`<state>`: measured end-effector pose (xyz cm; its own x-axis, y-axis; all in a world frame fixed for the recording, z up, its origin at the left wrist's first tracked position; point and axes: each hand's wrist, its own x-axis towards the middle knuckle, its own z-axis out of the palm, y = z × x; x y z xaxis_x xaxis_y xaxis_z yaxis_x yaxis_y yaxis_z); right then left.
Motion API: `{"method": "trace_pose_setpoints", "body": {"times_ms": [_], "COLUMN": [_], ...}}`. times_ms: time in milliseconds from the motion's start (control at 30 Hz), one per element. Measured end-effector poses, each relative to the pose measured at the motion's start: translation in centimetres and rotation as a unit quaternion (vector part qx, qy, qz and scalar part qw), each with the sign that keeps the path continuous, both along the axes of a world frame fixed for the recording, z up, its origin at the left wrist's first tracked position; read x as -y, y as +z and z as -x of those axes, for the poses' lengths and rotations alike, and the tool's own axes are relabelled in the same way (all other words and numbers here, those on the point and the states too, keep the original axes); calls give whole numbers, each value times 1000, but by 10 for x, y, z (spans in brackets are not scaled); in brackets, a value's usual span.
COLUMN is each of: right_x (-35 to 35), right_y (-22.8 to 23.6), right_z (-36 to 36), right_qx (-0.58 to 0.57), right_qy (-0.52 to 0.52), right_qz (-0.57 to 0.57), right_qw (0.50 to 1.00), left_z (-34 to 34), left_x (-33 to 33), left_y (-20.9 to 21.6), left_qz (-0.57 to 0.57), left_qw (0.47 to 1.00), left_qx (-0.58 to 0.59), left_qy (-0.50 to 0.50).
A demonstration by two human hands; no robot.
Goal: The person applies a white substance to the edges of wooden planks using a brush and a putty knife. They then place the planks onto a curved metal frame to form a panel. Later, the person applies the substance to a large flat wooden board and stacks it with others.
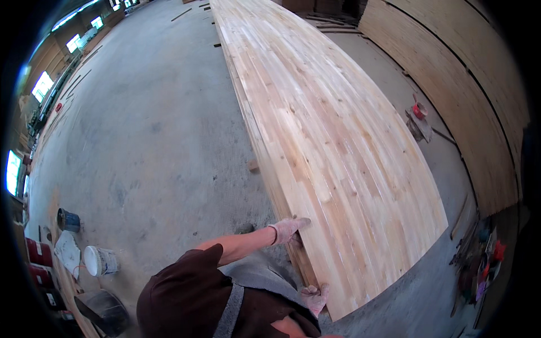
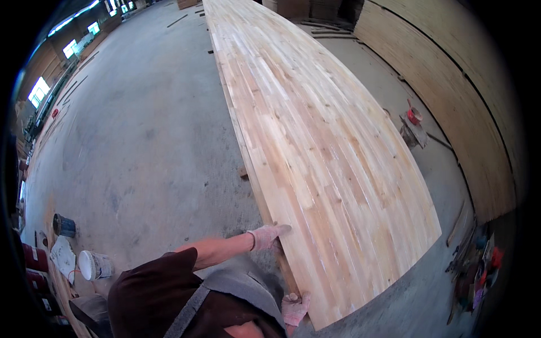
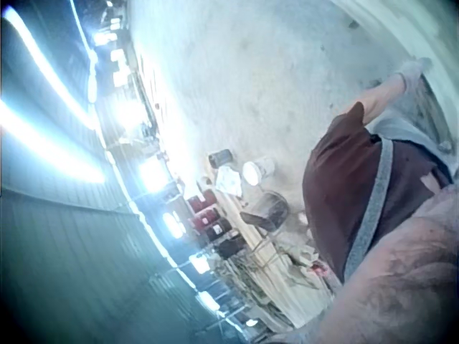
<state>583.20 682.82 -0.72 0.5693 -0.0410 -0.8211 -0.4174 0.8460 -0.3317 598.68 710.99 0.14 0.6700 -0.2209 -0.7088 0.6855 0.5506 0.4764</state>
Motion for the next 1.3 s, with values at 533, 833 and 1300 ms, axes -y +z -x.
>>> {"method": "trace_pose_setpoints", "body": {"times_ms": [533, 833, 1300], "right_x": [61, 15, -323], "right_y": [-68, 29, -6], "right_z": [-14, -16, -162], "right_qx": [-41, 43, 54], "right_qy": [204, 594, 483], "right_qz": [-24, 147, -18], "right_qw": [978, 790, 874], "left_z": [-10, 10, 49], "left_x": [-4, -30, -394], "left_y": [-2, 14, 61], "left_qz": [-15, -205, -207], "left_qw": [999, 759, 969], "left_qx": [-14, 358, 58], "left_qy": [-30, -503, -123]}}
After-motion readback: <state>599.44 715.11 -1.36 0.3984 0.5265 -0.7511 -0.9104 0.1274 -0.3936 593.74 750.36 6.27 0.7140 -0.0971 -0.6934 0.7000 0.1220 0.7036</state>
